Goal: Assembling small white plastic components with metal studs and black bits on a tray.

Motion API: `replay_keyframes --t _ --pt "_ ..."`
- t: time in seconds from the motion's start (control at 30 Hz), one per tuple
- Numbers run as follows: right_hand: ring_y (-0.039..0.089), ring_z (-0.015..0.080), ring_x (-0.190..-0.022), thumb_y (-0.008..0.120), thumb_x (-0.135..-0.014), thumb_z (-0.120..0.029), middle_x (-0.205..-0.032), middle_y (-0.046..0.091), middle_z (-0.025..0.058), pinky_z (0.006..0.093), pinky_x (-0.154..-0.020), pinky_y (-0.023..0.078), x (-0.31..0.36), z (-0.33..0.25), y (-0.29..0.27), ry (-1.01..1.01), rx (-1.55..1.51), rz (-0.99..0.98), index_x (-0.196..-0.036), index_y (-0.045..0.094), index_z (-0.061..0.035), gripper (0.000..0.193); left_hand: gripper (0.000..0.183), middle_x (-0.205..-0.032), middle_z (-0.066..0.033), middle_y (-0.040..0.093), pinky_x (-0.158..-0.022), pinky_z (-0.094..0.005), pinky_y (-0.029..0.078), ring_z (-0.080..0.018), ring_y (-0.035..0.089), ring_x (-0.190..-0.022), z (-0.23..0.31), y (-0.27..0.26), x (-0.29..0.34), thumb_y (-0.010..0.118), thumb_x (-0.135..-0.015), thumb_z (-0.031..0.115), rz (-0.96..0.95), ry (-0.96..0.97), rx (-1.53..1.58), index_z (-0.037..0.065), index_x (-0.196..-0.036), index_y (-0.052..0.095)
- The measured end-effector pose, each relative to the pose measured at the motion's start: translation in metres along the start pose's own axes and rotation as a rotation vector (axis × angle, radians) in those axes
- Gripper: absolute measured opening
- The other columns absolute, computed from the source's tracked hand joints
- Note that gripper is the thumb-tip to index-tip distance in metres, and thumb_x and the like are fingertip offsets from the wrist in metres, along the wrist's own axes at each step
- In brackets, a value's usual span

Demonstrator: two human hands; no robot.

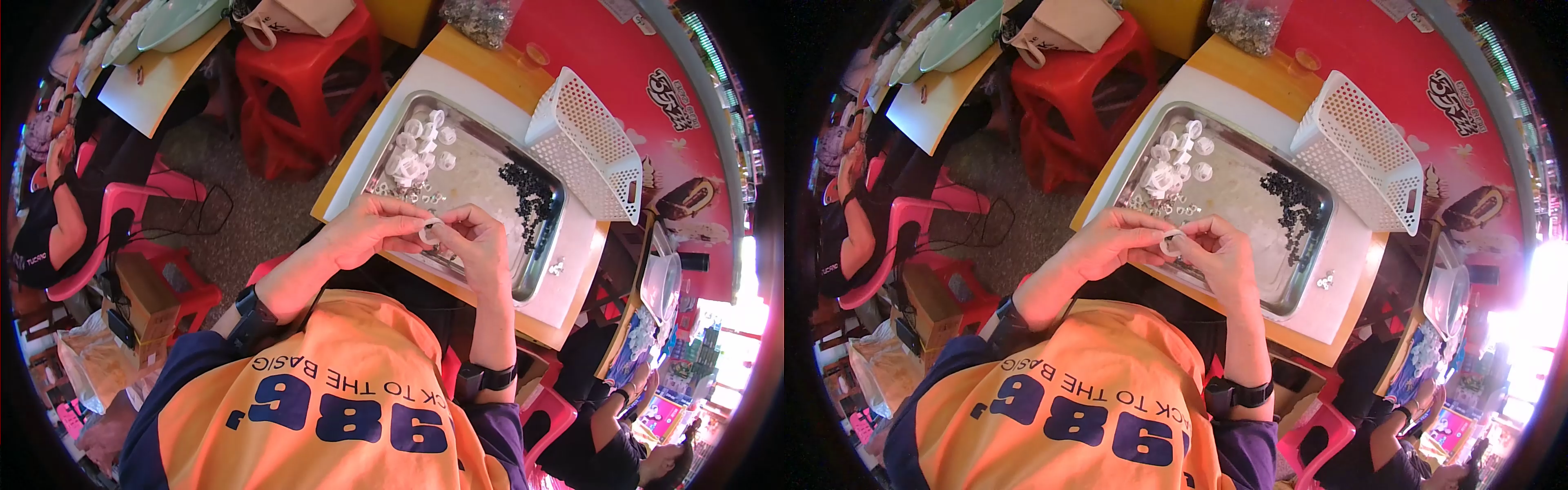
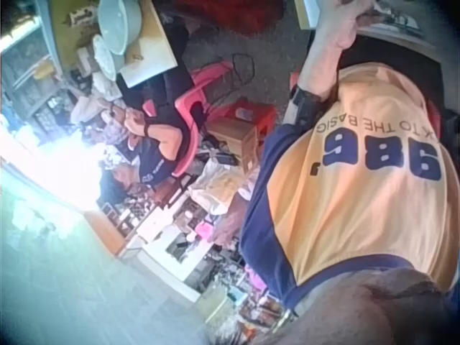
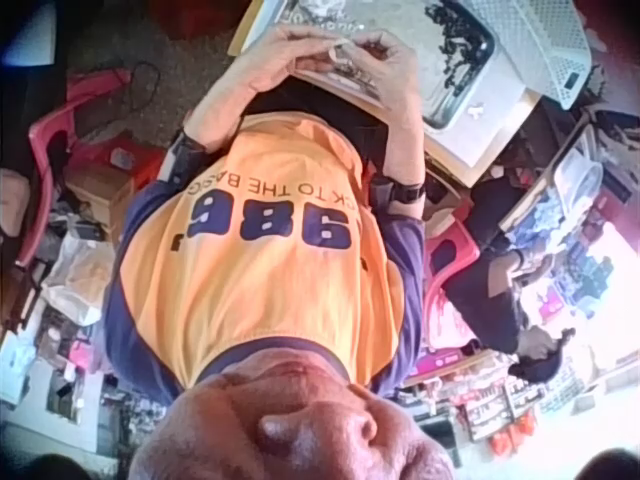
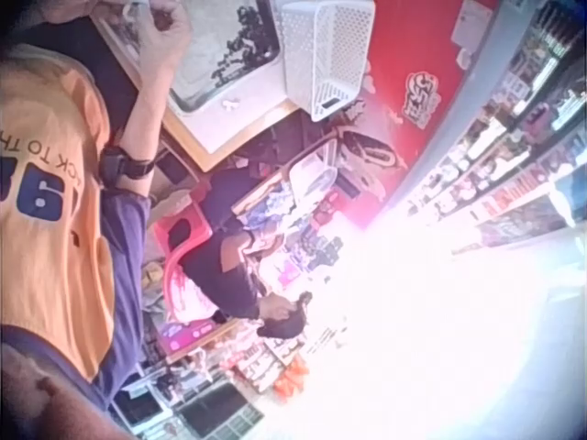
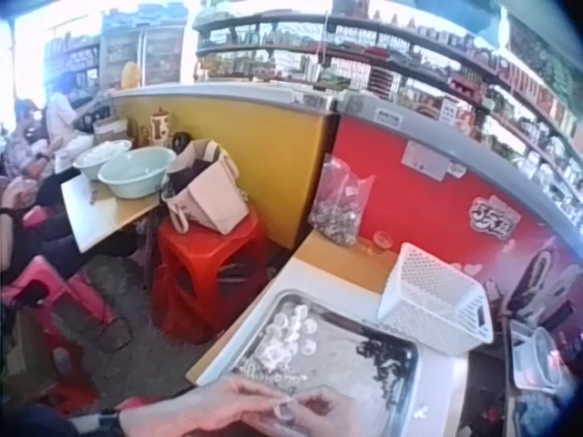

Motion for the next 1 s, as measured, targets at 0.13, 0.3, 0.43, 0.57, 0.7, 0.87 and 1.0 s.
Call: replay_keyframes --t 0.13,0.3,0.43,0.57,0.7,0.87,1.0 --pt "0.058 0.0056 -0.060 0.071 -0.080 -0.010 -0.078 0.064 0.0056 0.0211 -0.054 0.046 0.006 -0.014 -0.001 0.025 0.244 -0.008 -0.089 0.065 -0.0014 0.014 0.023 -0.100 -0.0120 0.065 -0.081 -0.0314 0.056 -0.0185 0.065 -0.089 0.000 0.006 0.002 0.061 -0.087 0.006 -0.052 -0.041 0.139 -0.003 -0.108 0.063" --pt "0.060 0.0093 -0.060 0.071 -0.078 -0.009 -0.083 0.062 0.0084 0.0227 -0.056 0.048 0.023 -0.042 0.012 -0.091 0.359 0.124 -0.089 0.064 -0.0005 0.015 0.022 -0.102 -0.0110 0.065 -0.082 -0.0297 0.055 -0.0185 0.065 -0.091 0.002 0.010 0.003 0.063 -0.086 0.007 -0.094 0.016 0.183 -0.002 -0.106 0.063" --pt "0.061 0.0106 -0.060 0.069 -0.075 -0.005 -0.084 0.060 0.0088 0.0240 -0.057 0.050 0.026 -0.039 0.010 -0.161 0.330 0.186 -0.087 0.062 -0.0001 0.016 0.022 -0.101 -0.0141 0.065 -0.081 -0.0329 0.056 -0.0214 0.066 -0.090 0.007 0.008 0.006 0.063 -0.085 0.004 -0.024 0.053 0.075 -0.005 -0.105 0.063" --pt "0.059 0.0102 -0.060 0.069 -0.073 -0.004 -0.080 0.060 0.0079 0.0242 -0.056 0.049 0.025 -0.031 0.010 -0.222 0.359 0.215 -0.085 0.060 -0.0001 0.016 0.021 -0.101 -0.0165 0.065 -0.081 -0.0349 0.056 -0.0231 0.066 -0.090 0.007 0.005 0.009 0.063 -0.085 0.002 0.029 0.075 0.000 -0.007 -0.104 0.063" --pt "0.057 0.0085 -0.060 0.069 -0.073 -0.004 -0.072 0.060 0.0056 0.0237 -0.056 0.048 0.022 -0.020 0.005 -0.202 0.336 0.271 -0.085 0.060 -0.0003 0.016 0.022 -0.101 -0.0166 0.065 -0.081 -0.0343 0.056 -0.0229 0.066 -0.089 0.005 0.007 0.008 0.063 -0.084 0.002 0.046 0.102 -0.005 -0.007 -0.104 0.063" --pt "0.057 0.0073 -0.060 0.069 -0.076 -0.007 -0.071 0.062 0.0043 0.0230 -0.056 0.048 0.017 -0.018 -0.007 -0.068 0.289 0.215 -0.086 0.062 -0.0008 0.014 0.030 -0.106 -0.0140 0.064 -0.080 -0.0307 0.056 -0.0211 0.066 -0.091 -0.004 0.010 0.004 0.062 -0.088 0.009 0.016 0.050 0.051 -0.004 -0.115 0.059" --pt "0.057 0.0071 -0.062 0.069 -0.078 -0.007 -0.070 0.063 0.0042 0.0223 -0.056 0.046 0.002 -0.032 -0.035 -0.028 0.091 0.099 -0.087 0.064 -0.0008 0.012 0.041 -0.119 -0.0144 0.058 -0.084 -0.0320 0.054 -0.0230 0.064 -0.097 0.004 0.012 0.003 0.052 -0.094 0.015 -0.058 0.037 0.141 0.001 -0.132 0.045"
Point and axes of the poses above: each hand's wrist, its own x-axis away from the middle knuckle, its own y-axis out of the palm, z = x × y, the point moved 9 cm from there along -x, towards the middle knuckle
